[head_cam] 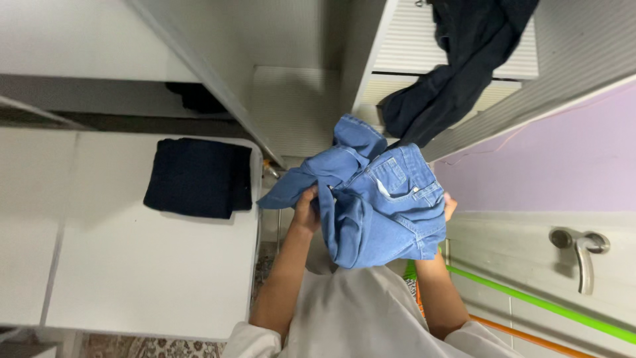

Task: The person folds two pairs of jeans by hand on a white table, first folding a dark pair and then a light blue pair into rectangular bundles.

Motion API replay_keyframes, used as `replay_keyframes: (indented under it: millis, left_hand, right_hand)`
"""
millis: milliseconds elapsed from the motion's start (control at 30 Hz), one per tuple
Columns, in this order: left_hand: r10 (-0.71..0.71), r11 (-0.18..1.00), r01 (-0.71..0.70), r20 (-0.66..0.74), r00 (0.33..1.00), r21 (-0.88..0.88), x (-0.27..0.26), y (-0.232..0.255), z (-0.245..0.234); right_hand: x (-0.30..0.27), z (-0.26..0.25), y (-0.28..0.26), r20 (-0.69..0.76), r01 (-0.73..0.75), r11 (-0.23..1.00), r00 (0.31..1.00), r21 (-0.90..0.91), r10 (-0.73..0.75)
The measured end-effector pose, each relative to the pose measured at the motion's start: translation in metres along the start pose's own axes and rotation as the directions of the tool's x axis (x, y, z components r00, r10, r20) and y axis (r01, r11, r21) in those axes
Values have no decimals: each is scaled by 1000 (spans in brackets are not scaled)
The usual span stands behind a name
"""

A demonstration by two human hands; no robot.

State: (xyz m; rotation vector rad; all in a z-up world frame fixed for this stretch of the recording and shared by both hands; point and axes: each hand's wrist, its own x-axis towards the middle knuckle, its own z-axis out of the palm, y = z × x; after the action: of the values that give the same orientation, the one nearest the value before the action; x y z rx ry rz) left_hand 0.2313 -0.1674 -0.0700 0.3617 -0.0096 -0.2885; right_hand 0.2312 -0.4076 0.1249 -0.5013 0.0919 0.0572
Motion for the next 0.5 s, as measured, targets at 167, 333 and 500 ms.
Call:
replay_keyframes:
  millis: [167,333,500]
  left_hand:
    - [55,998,-50,-224,973,28,-53,28,-20]
    - [118,991,-133,-340,933,-21,-106,63,-35]
    - [265,962,-273,-264,928,5,-163,104,-37]
  right_hand:
    - [-8,11,42,-5,-72,997,997,22,72]
    - [-19,22,88,-18,-126,991,992,41,127]
    - [-47,31,138,-63,-199,979,978,42,201]
